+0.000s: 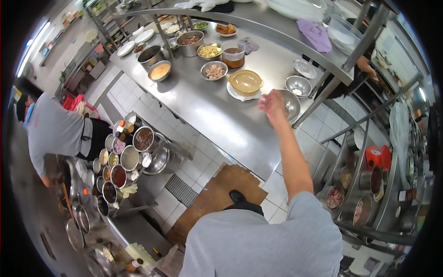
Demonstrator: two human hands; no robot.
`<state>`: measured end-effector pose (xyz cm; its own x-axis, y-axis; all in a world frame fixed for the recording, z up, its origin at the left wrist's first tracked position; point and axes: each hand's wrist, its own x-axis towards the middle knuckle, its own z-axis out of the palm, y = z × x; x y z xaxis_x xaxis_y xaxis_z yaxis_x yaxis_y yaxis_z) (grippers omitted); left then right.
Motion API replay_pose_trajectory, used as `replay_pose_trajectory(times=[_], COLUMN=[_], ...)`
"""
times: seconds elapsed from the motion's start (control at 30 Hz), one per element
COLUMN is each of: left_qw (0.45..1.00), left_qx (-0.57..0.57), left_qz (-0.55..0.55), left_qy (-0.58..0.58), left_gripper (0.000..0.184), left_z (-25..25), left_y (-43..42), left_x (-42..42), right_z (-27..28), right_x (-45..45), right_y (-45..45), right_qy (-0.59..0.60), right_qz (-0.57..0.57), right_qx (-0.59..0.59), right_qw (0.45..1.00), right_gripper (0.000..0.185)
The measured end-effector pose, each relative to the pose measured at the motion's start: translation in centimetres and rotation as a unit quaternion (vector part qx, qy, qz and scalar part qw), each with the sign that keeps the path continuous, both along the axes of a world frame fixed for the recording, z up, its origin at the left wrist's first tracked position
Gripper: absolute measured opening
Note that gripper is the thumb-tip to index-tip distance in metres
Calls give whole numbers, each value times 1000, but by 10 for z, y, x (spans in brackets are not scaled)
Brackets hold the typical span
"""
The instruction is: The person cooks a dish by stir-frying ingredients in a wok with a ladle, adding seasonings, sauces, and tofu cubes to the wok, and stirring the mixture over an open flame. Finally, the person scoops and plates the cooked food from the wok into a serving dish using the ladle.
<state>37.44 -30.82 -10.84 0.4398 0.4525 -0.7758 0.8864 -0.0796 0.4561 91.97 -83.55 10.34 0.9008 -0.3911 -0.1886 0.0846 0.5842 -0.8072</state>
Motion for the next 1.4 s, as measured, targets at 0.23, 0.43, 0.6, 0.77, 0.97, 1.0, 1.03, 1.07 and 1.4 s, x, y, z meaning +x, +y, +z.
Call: replay_pose_trajectory(times=[0.23,0.43,0.6,0.77,0.97,1.0,1.03,1.07,1.4], left_qw=[980,881,648,606,519,512,491,506,396], left_qx=[105,6,-223,-255,-359,-365,-363,-337,-257], left_qz=[15,390,578,560,525,512,529,533,555], left_qy=[-167,-267,-443,-503,-571,-585,-588,-588,-685], left_gripper=[55,47,33,38,41,41,42,42,51], left_z=[14,28,70,83,111,110,111,100,139], left_y=[16,22,29,76,140,150,162,174,320], left_x=[-53,-81,-92,-100,-114,-117,-118,-120,-113], right_z=[-27,-99,-45,-35,-11,1,22,39,109], right_x=[-58,-177,-360,-537,-676,-682,-680,-670,-522], right_y=[218,441,615,770,848,846,847,846,950], right_qy=[2,-31,-222,-235,20,-20,2,7,-327], right_qz=[424,747,882,910,980,980,983,981,867], right_qx=[-198,-243,-233,-203,-190,-186,-180,-190,-303], right_qw=[884,618,345,274,48,60,47,50,221], right_gripper=[32,35,60,56,51,45,36,36,24])
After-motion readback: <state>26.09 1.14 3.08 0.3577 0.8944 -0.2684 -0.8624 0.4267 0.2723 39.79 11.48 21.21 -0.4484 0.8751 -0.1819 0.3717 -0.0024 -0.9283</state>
